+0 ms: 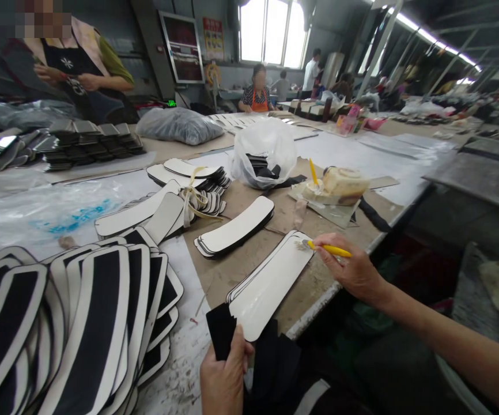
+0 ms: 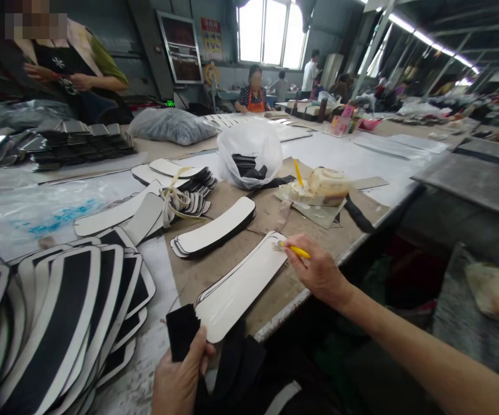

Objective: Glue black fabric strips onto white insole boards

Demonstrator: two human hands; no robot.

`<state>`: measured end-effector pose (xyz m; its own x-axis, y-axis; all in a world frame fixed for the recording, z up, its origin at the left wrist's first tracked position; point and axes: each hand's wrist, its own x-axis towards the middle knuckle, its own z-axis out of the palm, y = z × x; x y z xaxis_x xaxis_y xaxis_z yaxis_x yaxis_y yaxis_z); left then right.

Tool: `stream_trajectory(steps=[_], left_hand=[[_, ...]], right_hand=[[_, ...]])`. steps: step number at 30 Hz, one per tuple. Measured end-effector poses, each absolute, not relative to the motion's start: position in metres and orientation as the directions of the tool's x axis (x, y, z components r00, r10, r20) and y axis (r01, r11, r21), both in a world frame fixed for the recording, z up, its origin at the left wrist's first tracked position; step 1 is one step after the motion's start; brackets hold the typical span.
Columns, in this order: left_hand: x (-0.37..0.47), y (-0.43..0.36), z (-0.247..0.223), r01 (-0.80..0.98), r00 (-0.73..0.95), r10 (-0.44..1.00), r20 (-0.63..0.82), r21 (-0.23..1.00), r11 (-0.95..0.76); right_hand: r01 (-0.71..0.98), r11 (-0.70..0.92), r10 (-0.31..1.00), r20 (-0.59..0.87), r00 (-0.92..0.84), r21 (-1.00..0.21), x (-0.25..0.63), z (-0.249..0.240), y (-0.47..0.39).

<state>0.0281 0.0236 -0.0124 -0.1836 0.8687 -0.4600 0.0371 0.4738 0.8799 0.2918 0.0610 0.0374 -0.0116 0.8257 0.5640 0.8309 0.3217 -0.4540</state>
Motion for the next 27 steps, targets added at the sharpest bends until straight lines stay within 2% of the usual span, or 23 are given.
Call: stream_trajectory(steps=[3,6,11,15,16,18,20,23,25,27], left_hand=[[0.03,0.022,-0.009,0.063,-0.192,0.872,-0.451,0.881,0.47],[0.031,0.021,-0.007,0.066,-0.192,0.888,-0.417,0.898,0.436],[0.028,0.022,-0.01,0.099,-0.18,0.887,-0.425,0.889,0.446],[0.026,0.021,-0.013,0.057,-0.142,0.876,-0.461,0.88,0.472],[0.027,0.02,-0.012,0.046,-0.151,0.879,-0.452,0.885,0.463],[0.029,0.018,-0.012,0.037,-0.166,0.886,-0.434,0.895,0.445],[0.029,0.017,-0.012,0.031,-0.159,0.887,-0.434,0.896,0.444],[0.029,0.016,-0.015,0.013,-0.134,0.89,-0.437,0.897,0.442],[0.028,0.015,-0.016,0.011,-0.116,0.889,-0.443,0.894,0.447],[0.027,0.015,-0.017,0.004,-0.111,0.885,-0.453,0.89,0.456]], right_hand=[[0.86,0.393,0.797,0.588,-0.141,-0.325,0.289,0.034,0.056],[0.857,0.455,0.802,0.529,-0.277,-0.241,0.277,0.027,0.047],[0.772,0.531,0.805,0.493,-0.33,-0.35,0.266,0.03,0.038],[0.828,0.479,0.807,0.519,-0.283,-0.292,0.272,0.03,0.044],[0.824,0.475,0.814,0.51,-0.278,-0.309,0.269,0.028,0.043],[0.755,0.498,0.83,0.485,-0.275,-0.426,0.255,0.024,0.036],[0.606,0.498,0.858,0.456,-0.237,-0.621,0.233,0.024,0.026],[0.353,0.307,0.95,0.305,-0.064,-0.884,0.209,0.028,0.016],[0.239,0.146,0.988,0.153,0.01,-0.96,0.207,0.029,0.019],[0.228,0.085,0.994,0.099,0.052,-0.97,0.219,0.025,0.028]])
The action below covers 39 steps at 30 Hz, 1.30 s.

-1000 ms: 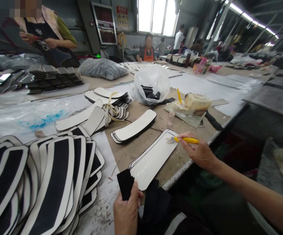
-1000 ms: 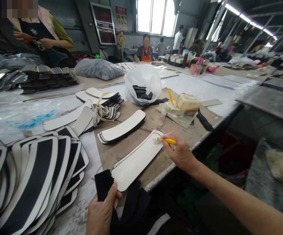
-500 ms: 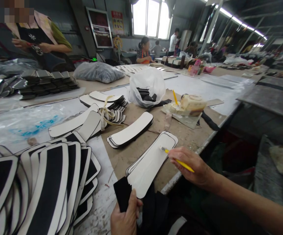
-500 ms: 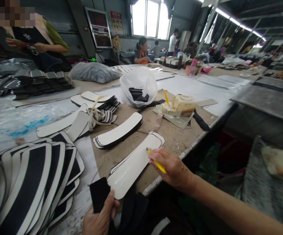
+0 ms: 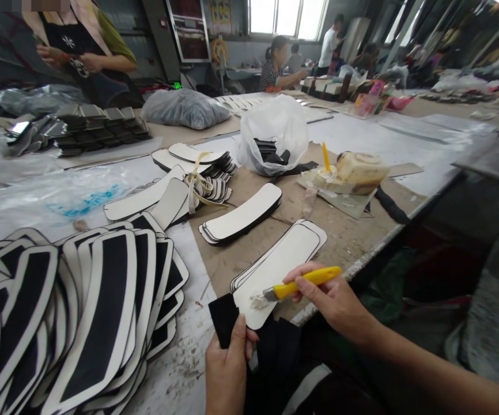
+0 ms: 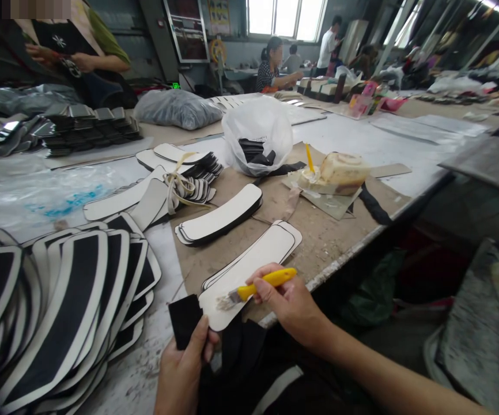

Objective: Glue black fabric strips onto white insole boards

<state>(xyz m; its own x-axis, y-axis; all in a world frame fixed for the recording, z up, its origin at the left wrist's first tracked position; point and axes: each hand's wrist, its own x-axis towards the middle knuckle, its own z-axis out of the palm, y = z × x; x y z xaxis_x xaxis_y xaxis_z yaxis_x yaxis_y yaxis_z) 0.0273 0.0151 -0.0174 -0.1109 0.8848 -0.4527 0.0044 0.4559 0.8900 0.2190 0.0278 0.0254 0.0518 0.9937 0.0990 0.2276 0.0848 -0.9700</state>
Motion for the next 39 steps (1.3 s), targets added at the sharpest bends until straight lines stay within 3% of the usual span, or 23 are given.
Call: stream_trajectory(steps=[5,7,12,17,21,23,25,28,31,34,39], left_hand=[[0.03,0.015,-0.016,-0.007,-0.131,0.892,-0.432,0.901,0.435],[0.03,0.015,-0.016,-0.005,-0.136,0.893,-0.429,0.902,0.433],[0.031,0.015,-0.015,0.01,-0.149,0.893,-0.424,0.903,0.43],[0.032,0.015,-0.014,0.026,-0.16,0.886,-0.435,0.896,0.444],[0.033,0.014,-0.013,0.017,-0.166,0.878,-0.449,0.889,0.457],[0.033,0.014,-0.013,0.015,-0.168,0.88,-0.444,0.892,0.453],[0.033,0.014,-0.013,0.024,-0.163,0.887,-0.433,0.897,0.442],[0.031,0.014,-0.015,0.043,-0.16,0.896,-0.414,0.904,0.426],[0.031,0.015,-0.017,0.033,-0.156,0.897,-0.413,0.906,0.423],[0.031,0.016,-0.019,-0.026,-0.156,0.893,-0.422,0.905,0.424],[0.019,0.011,-0.012,-0.204,-0.2,0.872,-0.447,0.889,0.409]], right_hand=[[0.528,0.099,0.937,0.257,0.235,-0.843,0.253,0.026,0.042],[0.537,0.109,0.937,0.267,0.225,-0.837,0.25,0.033,0.038],[0.361,0.112,0.986,0.147,0.072,-0.926,0.228,0.035,0.029],[0.632,0.207,0.938,0.336,0.09,-0.747,0.257,0.03,0.041],[0.757,0.413,0.869,0.468,-0.162,-0.505,0.276,0.037,0.047],[0.768,0.502,0.842,0.429,-0.328,-0.397,0.273,0.037,0.045],[0.727,0.582,0.808,0.365,-0.463,-0.365,0.262,0.035,0.039],[0.579,0.649,0.753,0.312,-0.579,-0.494,0.241,0.038,0.025],[0.402,0.595,0.746,0.292,-0.599,-0.696,0.231,0.049,0.014],[0.328,0.514,0.811,0.324,-0.487,-0.793,0.236,0.06,0.013],[0.416,0.409,0.913,0.359,-0.195,-0.812,0.244,0.073,0.018]])
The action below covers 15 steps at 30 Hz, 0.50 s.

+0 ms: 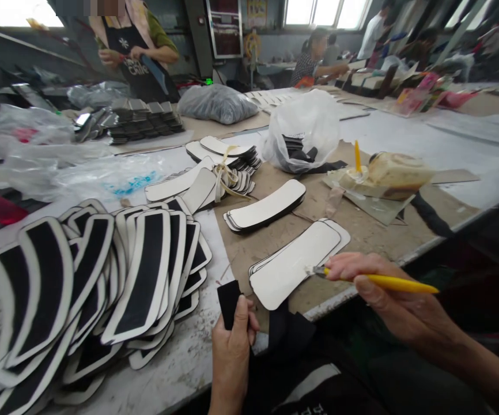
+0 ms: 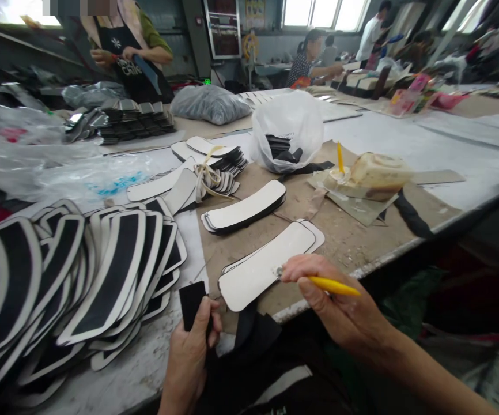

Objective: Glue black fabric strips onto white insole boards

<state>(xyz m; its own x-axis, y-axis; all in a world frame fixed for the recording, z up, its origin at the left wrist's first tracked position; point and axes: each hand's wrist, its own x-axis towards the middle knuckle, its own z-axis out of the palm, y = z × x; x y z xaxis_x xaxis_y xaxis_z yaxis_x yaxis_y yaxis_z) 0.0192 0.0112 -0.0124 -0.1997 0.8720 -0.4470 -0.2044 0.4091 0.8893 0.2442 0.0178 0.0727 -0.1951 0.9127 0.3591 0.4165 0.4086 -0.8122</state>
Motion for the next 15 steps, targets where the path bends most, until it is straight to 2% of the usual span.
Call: stream_trajectory(steps=[3,7,10,13,15], left_hand=[[0.012,0.002,0.004,-0.318,-0.156,0.867,-0.473,0.855,0.41],[0.018,-0.011,0.032,-0.379,-0.022,0.88,-0.474,0.819,0.431],[0.026,-0.017,0.04,-0.397,0.094,0.88,-0.466,0.793,0.463],[0.031,-0.021,0.039,-0.377,0.149,0.879,-0.453,0.796,0.474],[0.032,-0.023,0.036,-0.342,0.139,0.884,-0.446,0.816,0.466]], right_hand=[[0.428,0.271,0.96,0.211,-0.182,-0.862,0.234,0.073,0.018],[0.356,0.108,0.962,0.007,-0.274,-0.928,0.201,0.061,0.019],[0.151,-0.098,0.907,-0.151,-0.393,-0.984,0.174,0.051,0.021],[-0.077,-0.346,0.818,-0.261,-0.512,-0.935,0.16,0.049,0.02],[-0.106,-0.348,0.834,-0.256,-0.489,-0.932,0.162,0.051,0.019]])
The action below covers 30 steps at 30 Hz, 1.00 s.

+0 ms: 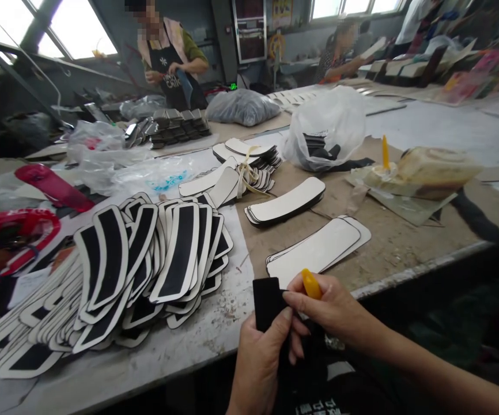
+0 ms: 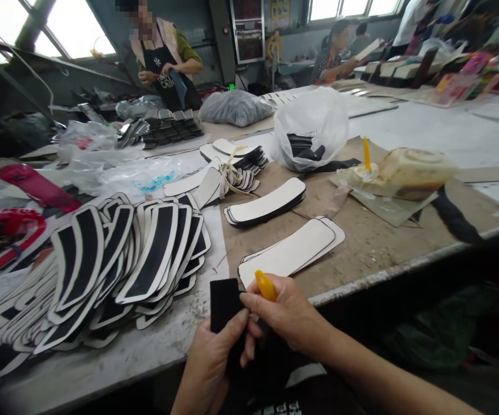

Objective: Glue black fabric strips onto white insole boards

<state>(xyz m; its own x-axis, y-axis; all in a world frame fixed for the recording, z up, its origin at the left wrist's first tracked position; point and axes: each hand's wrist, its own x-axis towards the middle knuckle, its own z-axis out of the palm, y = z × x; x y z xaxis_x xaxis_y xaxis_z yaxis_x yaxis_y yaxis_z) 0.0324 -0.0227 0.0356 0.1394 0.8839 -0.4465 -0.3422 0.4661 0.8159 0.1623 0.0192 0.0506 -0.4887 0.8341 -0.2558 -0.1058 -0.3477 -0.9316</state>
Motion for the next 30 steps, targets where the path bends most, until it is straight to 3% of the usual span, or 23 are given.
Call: stream_trajectory(steps=[3,5,9,12,17,24,26,28,30], left_hand=[[0.034,-0.025,0.031,-0.29,0.127,0.888,-0.441,0.84,0.458],[0.037,-0.027,0.028,-0.294,0.089,0.892,-0.443,0.844,0.448],[0.053,-0.03,0.021,-0.322,0.018,0.906,-0.423,0.855,0.405],[0.071,-0.034,0.013,-0.327,0.093,0.908,-0.408,0.849,0.415],[0.093,-0.044,-0.008,-0.355,0.223,0.888,-0.402,0.815,0.458],[0.082,-0.053,-0.015,-0.288,0.326,0.826,-0.46,0.784,0.55],[0.067,-0.051,-0.012,-0.248,0.244,0.804,-0.542,0.767,0.592],[0.052,-0.044,-0.008,-0.24,0.056,0.798,-0.601,0.767,0.595],[0.041,-0.032,-0.006,-0.271,-0.118,0.8,-0.588,0.795,0.543]], right_hand=[[0.007,-0.18,0.952,-0.176,-0.252,-0.984,0.175,0.051,0.019],[0.034,-0.156,0.98,-0.159,-0.116,-0.987,0.184,0.047,0.017],[-0.136,-0.326,0.928,-0.289,-0.237,-0.936,0.189,0.031,0.002],[-0.221,-0.433,0.889,-0.375,-0.262,-0.874,0.195,0.019,-0.013],[-0.175,-0.333,0.929,-0.354,0.11,-0.927,0.223,0.018,-0.016],[-0.285,-0.242,0.967,-0.255,0.009,-0.928,0.258,0.048,0.018],[-0.17,-0.228,0.972,-0.234,0.015,-0.959,0.273,0.057,0.03],[0.11,-0.215,0.975,-0.22,-0.035,-0.97,0.286,0.064,0.042],[0.399,-0.133,0.961,-0.216,-0.172,-0.907,0.289,0.07,0.056]])
